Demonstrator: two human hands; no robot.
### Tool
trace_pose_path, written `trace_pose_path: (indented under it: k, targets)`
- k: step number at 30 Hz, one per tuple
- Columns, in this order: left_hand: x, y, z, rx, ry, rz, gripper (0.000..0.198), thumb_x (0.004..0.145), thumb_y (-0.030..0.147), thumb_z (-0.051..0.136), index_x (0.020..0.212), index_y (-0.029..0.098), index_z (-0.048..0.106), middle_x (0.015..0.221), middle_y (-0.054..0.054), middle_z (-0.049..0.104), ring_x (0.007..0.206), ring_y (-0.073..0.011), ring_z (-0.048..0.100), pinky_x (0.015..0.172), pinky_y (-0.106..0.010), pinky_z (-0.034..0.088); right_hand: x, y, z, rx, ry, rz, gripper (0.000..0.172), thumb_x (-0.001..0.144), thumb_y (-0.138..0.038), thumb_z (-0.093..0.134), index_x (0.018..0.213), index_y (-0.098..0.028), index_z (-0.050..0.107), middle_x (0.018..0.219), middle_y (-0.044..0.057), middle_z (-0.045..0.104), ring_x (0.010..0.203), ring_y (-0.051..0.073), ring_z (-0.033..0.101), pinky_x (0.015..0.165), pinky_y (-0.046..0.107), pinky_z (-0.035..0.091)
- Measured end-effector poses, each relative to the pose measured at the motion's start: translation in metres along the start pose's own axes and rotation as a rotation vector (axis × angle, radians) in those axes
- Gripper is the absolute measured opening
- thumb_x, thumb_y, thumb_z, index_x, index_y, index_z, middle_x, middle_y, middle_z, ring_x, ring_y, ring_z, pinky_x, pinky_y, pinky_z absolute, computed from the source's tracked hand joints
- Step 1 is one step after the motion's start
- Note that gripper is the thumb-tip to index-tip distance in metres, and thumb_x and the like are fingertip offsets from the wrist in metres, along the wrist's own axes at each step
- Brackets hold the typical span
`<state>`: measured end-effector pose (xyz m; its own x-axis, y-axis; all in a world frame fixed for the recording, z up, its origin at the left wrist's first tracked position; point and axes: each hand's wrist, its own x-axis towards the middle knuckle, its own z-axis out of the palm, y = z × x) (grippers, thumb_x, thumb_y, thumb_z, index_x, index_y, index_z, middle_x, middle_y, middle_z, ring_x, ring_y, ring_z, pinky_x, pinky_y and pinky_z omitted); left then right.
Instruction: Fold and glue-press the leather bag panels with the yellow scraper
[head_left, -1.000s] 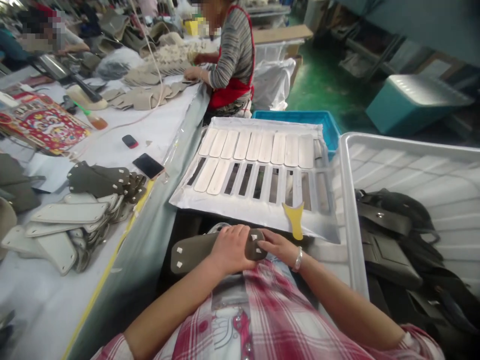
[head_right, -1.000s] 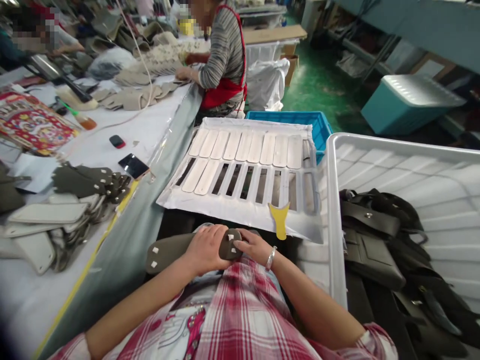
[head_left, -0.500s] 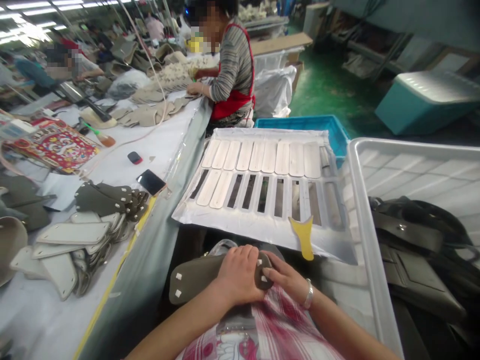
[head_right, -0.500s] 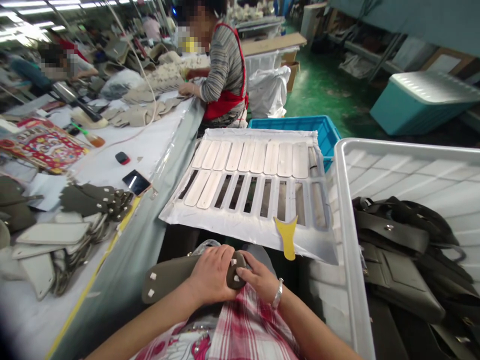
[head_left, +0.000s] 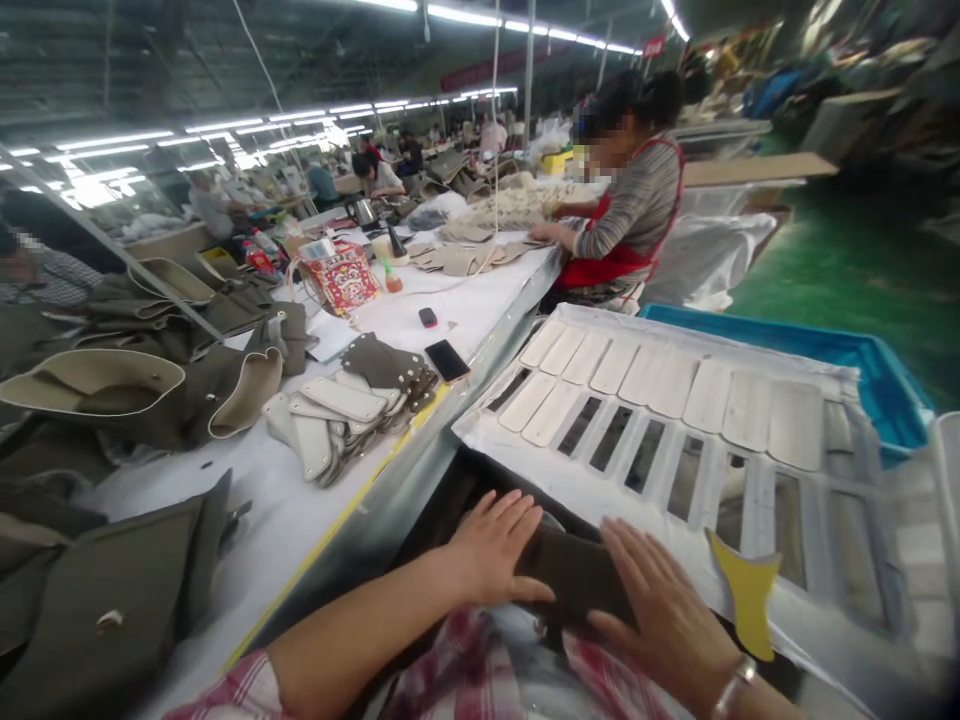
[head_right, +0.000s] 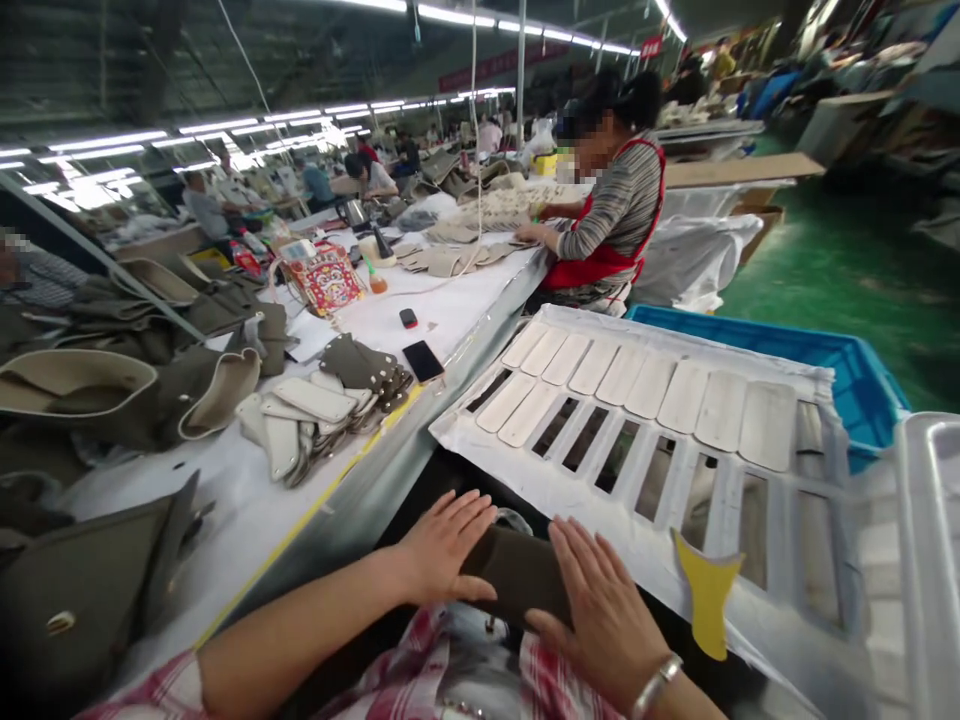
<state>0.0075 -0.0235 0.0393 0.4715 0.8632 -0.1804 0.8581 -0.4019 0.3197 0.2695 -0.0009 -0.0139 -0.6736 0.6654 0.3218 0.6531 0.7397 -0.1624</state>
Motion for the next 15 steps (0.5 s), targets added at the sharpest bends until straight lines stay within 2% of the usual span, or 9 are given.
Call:
trace_pose_path:
  k: [2,4,8,10,12,15]
  targets:
    - [-0.003,-0.008,0.004,0.003,0.011,0.058,0.094,0.074,0.079,0.022,0.144,0.016,0.015,0.149,-0.011,0.023,0.137,-0.0266,0.017,0.111,-0.046,0.009,0.014,-0.014,0.006,-0.035,-0.056,-0.082,0.082,0.077,-0.058,0.052,0.14,-0.011,0.031,0.137,0.018,0.042,0.124,0.033,0.04,0.099,0.051,0.036]
    - [-0.003,-0.01,0.007,-0.01,0.028,0.084,0.096,0.073,0.081,0.023,0.144,0.018,0.012,0.149,-0.01,0.023,0.137,-0.0262,0.018,0.111,-0.045,0.009,0.022,-0.022,0.013,-0.033,-0.113,-0.088,0.082,0.076,-0.06,0.051,0.139,-0.01,0.034,0.138,0.018,0.041,0.124,0.034,0.04,0.099,0.053,0.035]
    - [-0.005,-0.004,0.008,-0.046,0.036,0.068,0.104,0.066,0.085,0.032,0.144,0.019,0.013,0.147,-0.011,0.026,0.132,-0.0298,0.027,0.108,-0.048,0.016,0.026,-0.023,0.009,0.097,-0.231,0.024,0.082,0.074,-0.062,0.051,0.137,-0.011,0.037,0.136,0.017,0.043,0.123,0.033,0.041,0.101,0.054,0.034]
    - [-0.008,-0.001,0.008,-0.045,0.047,0.049,0.105,0.063,0.084,0.039,0.143,0.02,0.018,0.143,-0.012,0.034,0.126,-0.0316,0.034,0.106,-0.05,0.019,0.025,-0.018,-0.003,0.263,-0.256,0.121,0.074,0.075,-0.059,0.051,0.133,-0.015,0.045,0.132,0.015,0.049,0.12,0.031,0.045,0.101,0.051,0.036]
    - [-0.009,0.001,0.01,-0.032,0.054,0.024,0.104,0.06,0.082,0.046,0.141,0.02,0.024,0.137,-0.013,0.042,0.12,-0.0325,0.04,0.103,-0.051,0.023,0.018,-0.009,-0.015,0.468,-0.172,0.307,0.057,0.08,-0.056,0.047,0.123,-0.019,0.055,0.124,0.011,0.057,0.114,0.029,0.051,0.099,0.046,0.041]
    - [-0.002,0.008,0.02,0.012,0.042,-0.014,0.112,0.052,0.08,0.053,0.14,0.016,0.028,0.133,-0.017,0.044,0.117,-0.0366,0.042,0.102,-0.054,0.022,-0.002,0.002,-0.027,0.667,0.136,0.606,0.047,0.086,-0.057,0.035,0.103,-0.024,0.064,0.107,0.008,0.065,0.101,0.027,0.06,0.086,0.043,0.051]
